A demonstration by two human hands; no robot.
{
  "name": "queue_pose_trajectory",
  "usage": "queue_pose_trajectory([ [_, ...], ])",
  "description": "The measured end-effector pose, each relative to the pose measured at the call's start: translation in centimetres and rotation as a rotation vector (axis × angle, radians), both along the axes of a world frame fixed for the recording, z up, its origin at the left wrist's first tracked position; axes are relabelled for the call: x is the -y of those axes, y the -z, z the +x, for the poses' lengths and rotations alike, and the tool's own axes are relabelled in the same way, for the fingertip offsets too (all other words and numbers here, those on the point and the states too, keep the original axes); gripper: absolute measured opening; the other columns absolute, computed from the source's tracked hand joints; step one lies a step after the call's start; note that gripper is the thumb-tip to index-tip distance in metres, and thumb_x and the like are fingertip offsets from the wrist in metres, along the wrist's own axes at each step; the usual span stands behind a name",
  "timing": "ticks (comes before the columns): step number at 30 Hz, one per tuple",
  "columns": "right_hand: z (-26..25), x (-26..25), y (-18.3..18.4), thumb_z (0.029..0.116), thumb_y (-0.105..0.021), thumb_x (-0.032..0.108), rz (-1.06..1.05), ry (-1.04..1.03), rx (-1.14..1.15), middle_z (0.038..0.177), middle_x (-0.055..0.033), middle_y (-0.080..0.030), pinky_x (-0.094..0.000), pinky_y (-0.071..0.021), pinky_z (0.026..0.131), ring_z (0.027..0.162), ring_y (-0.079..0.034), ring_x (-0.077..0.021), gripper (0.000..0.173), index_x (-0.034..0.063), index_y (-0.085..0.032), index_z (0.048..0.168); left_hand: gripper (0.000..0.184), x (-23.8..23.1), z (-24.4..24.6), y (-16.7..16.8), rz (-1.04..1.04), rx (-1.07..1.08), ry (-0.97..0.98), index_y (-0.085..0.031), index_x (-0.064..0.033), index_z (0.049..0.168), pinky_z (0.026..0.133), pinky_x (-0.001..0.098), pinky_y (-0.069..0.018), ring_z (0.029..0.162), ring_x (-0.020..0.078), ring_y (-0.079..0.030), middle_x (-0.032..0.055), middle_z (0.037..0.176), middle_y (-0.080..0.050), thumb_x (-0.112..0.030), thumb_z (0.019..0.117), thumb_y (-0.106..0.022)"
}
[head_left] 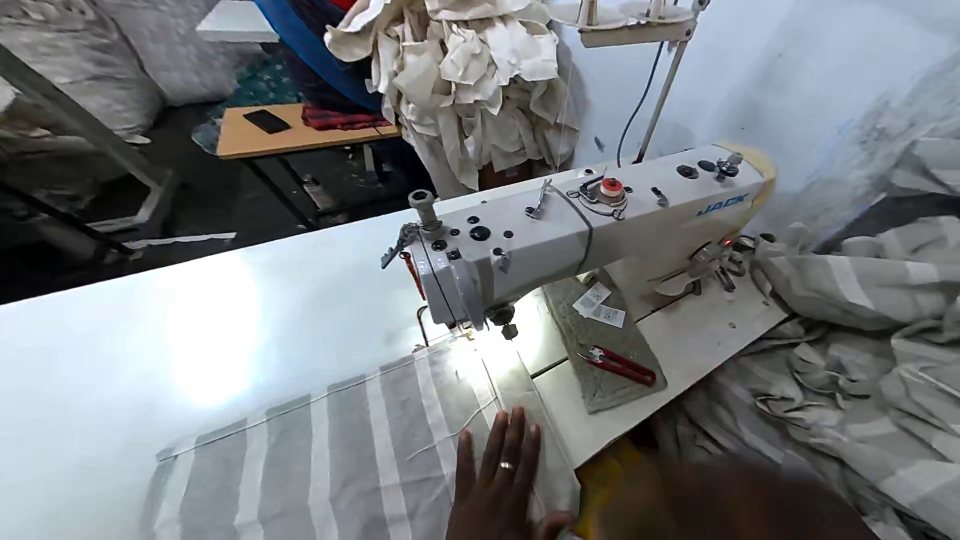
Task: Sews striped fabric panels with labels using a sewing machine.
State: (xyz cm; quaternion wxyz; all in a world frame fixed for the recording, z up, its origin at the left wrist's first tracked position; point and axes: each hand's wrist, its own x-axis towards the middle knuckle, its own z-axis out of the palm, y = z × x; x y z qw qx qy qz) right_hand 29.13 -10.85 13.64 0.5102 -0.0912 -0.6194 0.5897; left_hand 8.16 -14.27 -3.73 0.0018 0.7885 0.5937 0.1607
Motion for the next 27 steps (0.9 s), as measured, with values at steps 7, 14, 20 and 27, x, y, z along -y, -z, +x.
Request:
queue_pose_trajectory([
  [7, -0.9, -19.4, 10.7, 0.1014, -0.063, 0.021, 0.221, 0.981, 1.439, 0.117, -0.0200, -0.071, -0.0624, -0.0491, 0.091, 0.115, -0.062, -0.0444, 0.030, 0.0057, -0.071, 0.125, 0.098, 1.6, 1.3, 1.0, 0.021, 0.026, -0.020, -0.046, -0.0047, 0.154, 0.121, 0.0682, -0.0183, 0.150, 0.0368, -0.037, 0.0195, 0.160, -0.043, -0.080, 0.0946, -0.029],
  [14, -0.6, -15.3, 10.7, 0.0980, -0.067, 0.015, 0.305, 1.143, 1.233, 0.108, -0.0194, -0.072, -0.0615, -0.0531, 0.081, 0.100, -0.066, -0.0445, 0.044, 0.0083, -0.061, 0.141, 0.082, 1.7, 1.0, 0.6, -0.009, 0.152, -0.015, -0.055, -0.0108, 0.148, 0.121, 0.0668, -0.0184, 0.150, 0.0326, -0.039, 0.0121, 0.159, -0.047, -0.072, 0.0994, -0.033],
  [20, -4.6, -3.9, 8.6, 0.0939, -0.070, 0.022, 0.547, 0.908, 0.777, 0.090, 0.0006, -0.072, -0.0361, -0.0569, 0.078, 0.084, -0.067, -0.0152, 0.045, 0.0124, -0.060, 0.137, 0.048, -0.2, 1.2, -6.6, 0.134, 1.076, -0.082, -0.067, 0.0012, 0.128, 0.091, 0.0333, -0.0610, 0.108, 0.0150, -0.071, 0.0118, 0.123, -0.071, -0.039, 0.1008, -0.063],
  [27, -6.5, -0.1, 7.8, 0.0929, -0.071, 0.025, 0.480, 0.712, 0.649, 0.090, 0.0034, -0.071, -0.0313, -0.0532, 0.077, 0.083, -0.063, -0.0118, 0.055, 0.0104, -0.055, 0.143, 0.025, 1.0, 0.6, -9.6, 0.023, 1.693, -0.172, -0.071, 0.0058, 0.115, 0.076, 0.0289, -0.0641, 0.080, 0.0131, -0.075, 0.0070, 0.095, -0.077, 0.000, 0.0901, -0.072],
])
